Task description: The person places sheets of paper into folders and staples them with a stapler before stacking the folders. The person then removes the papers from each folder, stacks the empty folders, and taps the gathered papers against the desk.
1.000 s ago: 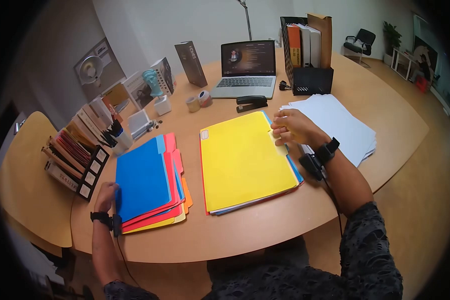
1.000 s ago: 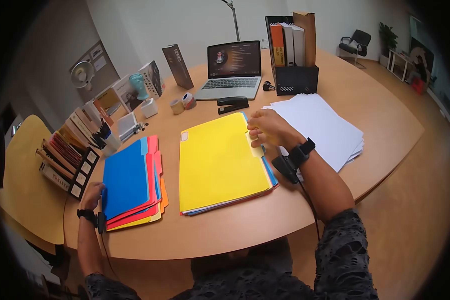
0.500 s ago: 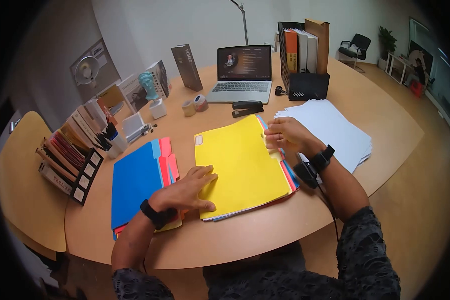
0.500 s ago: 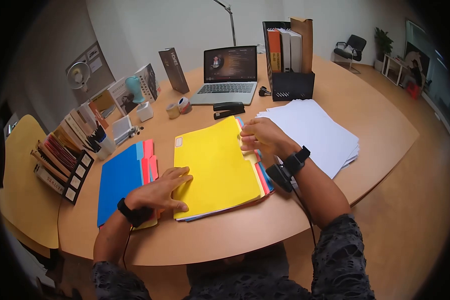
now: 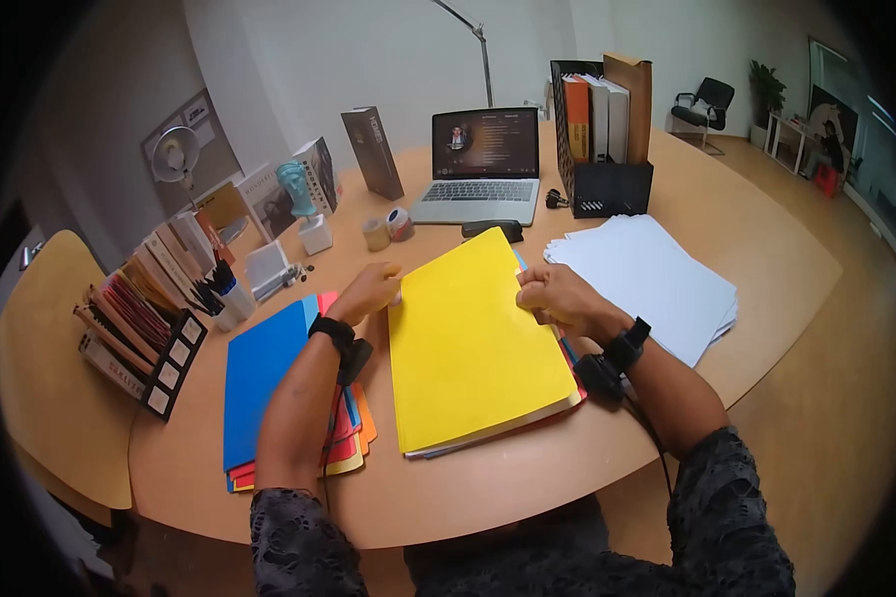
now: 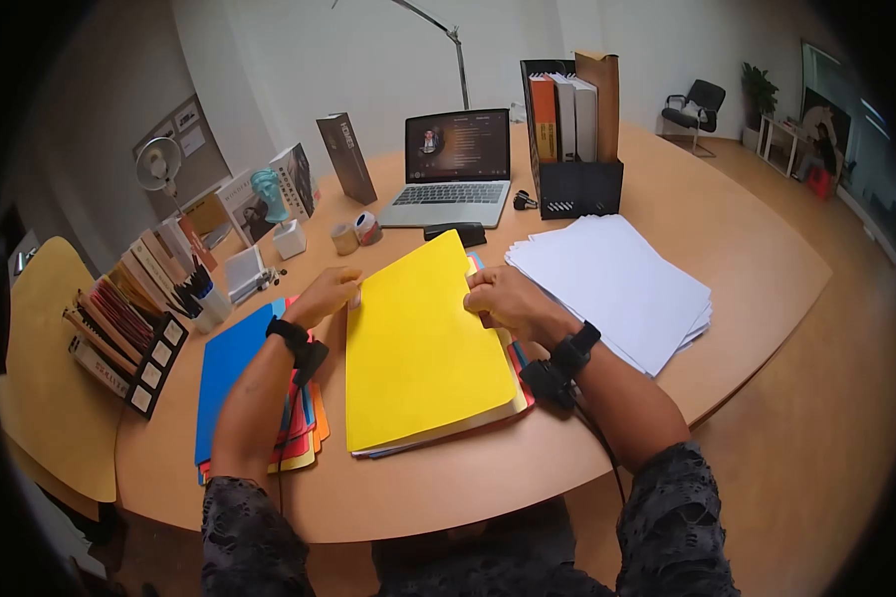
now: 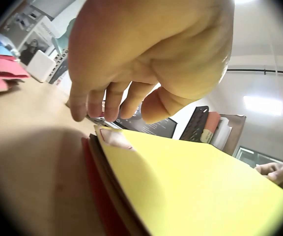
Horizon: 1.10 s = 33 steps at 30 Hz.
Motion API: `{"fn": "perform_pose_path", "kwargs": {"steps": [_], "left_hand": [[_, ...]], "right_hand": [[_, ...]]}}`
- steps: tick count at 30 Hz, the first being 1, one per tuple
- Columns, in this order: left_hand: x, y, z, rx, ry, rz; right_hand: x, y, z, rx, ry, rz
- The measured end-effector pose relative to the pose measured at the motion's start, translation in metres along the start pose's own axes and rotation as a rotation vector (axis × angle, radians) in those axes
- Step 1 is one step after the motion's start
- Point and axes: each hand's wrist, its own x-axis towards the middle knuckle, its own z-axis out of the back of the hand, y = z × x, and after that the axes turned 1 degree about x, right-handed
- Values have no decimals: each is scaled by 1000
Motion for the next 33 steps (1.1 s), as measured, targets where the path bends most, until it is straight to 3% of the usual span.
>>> {"fn": "perform_pose_path", "kwargs": {"steps": [2, 5, 10, 12, 14, 17, 18, 20, 22, 26, 28, 33], "left_hand": [[7, -2, -7, -52, -11, -36], [16, 1, -8, -90, -24, -62], [17, 6, 18, -170, -117, -11], [13, 11, 33, -562, -77, -3], [11, 23, 41, -619, -125, -17], [-20, 5, 37, -1144, -320, -11], [-35, 11, 41, -1321, 130, -463], [-47, 17, 42, -1324, 117, -477], [-37, 39, 42, -1329, 107, -479], [-35, 57, 35, -1339, 89, -471], [-46, 56, 30, -1349, 77, -459], [-39, 84, 23, -1349, 55, -431]], "right_hand": [[4, -8, 2, 171, 1, 90], [10, -12, 4, 188, -5, 169], [3, -4, -2, 240, 37, 173], [-3, 3, -3, 300, 67, 165], [-7, 9, 0, 292, 0, 132], [-1, 6, 9, 167, -113, 175], [1, 4, 11, 85, -183, 200], [5, -3, 12, 34, -185, 225], [12, -13, 13, -205, -81, 282], [2, -5, 4, -248, -28, 44], [-2, 1, -2, -363, -10, 29], [0, 1, -12, -596, -142, 61]]}}
